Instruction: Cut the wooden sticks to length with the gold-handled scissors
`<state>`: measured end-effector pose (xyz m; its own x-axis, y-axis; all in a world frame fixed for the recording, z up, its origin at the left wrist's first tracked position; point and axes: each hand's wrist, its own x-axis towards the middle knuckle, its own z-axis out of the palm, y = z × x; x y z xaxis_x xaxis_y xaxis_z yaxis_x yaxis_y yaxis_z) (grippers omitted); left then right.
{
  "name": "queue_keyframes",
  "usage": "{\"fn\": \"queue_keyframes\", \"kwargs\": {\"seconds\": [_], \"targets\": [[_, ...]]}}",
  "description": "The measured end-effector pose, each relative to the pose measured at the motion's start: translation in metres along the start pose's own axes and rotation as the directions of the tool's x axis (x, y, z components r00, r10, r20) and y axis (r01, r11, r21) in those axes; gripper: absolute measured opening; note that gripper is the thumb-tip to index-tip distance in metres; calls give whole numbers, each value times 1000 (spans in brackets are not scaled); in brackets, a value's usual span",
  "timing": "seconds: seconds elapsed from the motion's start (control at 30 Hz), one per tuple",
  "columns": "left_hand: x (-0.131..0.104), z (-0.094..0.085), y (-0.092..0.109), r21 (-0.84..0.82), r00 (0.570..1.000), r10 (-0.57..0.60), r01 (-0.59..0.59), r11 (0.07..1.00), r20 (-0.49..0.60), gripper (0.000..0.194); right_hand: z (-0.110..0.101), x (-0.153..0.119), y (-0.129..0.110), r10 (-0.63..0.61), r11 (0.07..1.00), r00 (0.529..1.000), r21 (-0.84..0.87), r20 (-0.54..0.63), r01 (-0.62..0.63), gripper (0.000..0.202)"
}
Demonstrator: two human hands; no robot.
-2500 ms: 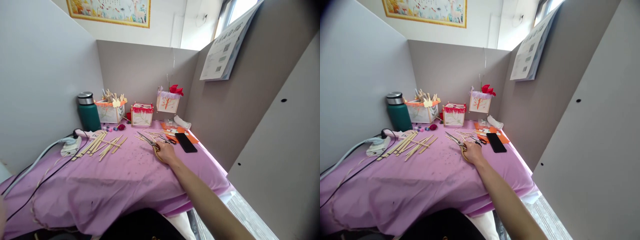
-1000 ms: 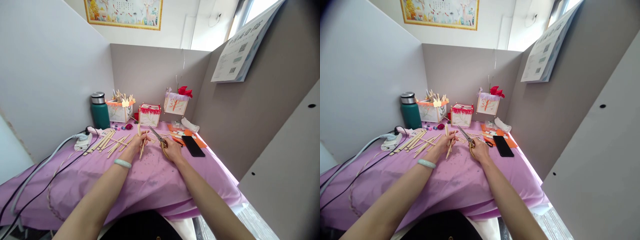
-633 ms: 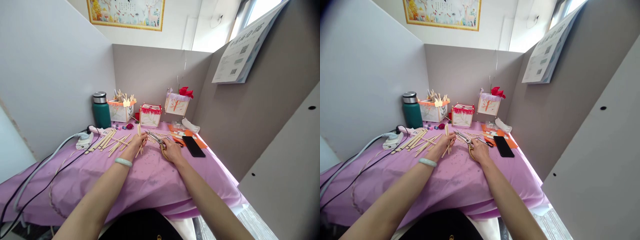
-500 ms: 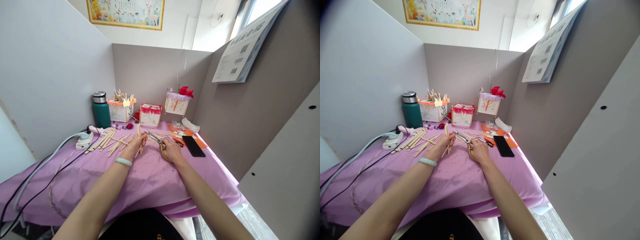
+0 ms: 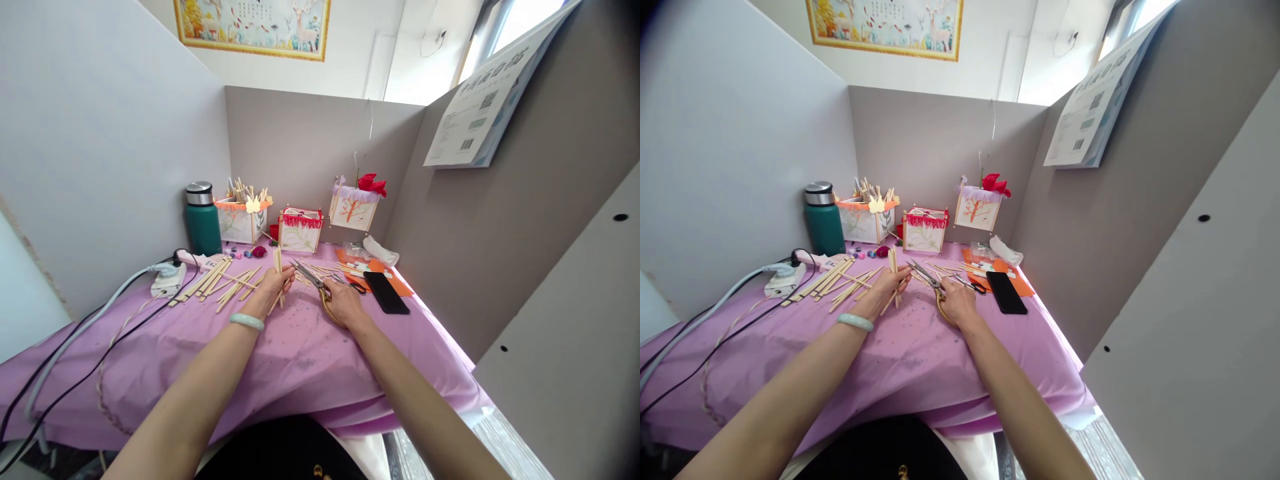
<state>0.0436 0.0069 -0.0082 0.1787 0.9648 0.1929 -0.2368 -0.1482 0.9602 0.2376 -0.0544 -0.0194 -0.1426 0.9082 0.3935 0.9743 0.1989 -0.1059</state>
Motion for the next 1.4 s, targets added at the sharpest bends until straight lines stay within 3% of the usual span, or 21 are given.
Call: {"fn": "queue_keyframes", "kwargs": {"seconds": [0.4,0.53,0.67,0.87,1.4], "targets": [[-3,0,4,-14,999,-42,42,999,-30,30,7,4,2,38,998,999,-53,-9,-38,33],[-1,0,2,-91,998,-61,58,994,-32,16,9,4,3,80,996,997,-42,-1,-80,33],[0,0,1,-146,997,-71,66,987,-27,16,9,3,4,96,995,993,26,-75,-95,31],[-1,0,2,-138,996,-82,77,987,-34,12,12,3,4,29,999,992,23,-123,-26,31],[-2,0,2,-56,997,-56,54,997,-45,24,12,3,1,-5,999,997,-48,-72,2,30]]}}
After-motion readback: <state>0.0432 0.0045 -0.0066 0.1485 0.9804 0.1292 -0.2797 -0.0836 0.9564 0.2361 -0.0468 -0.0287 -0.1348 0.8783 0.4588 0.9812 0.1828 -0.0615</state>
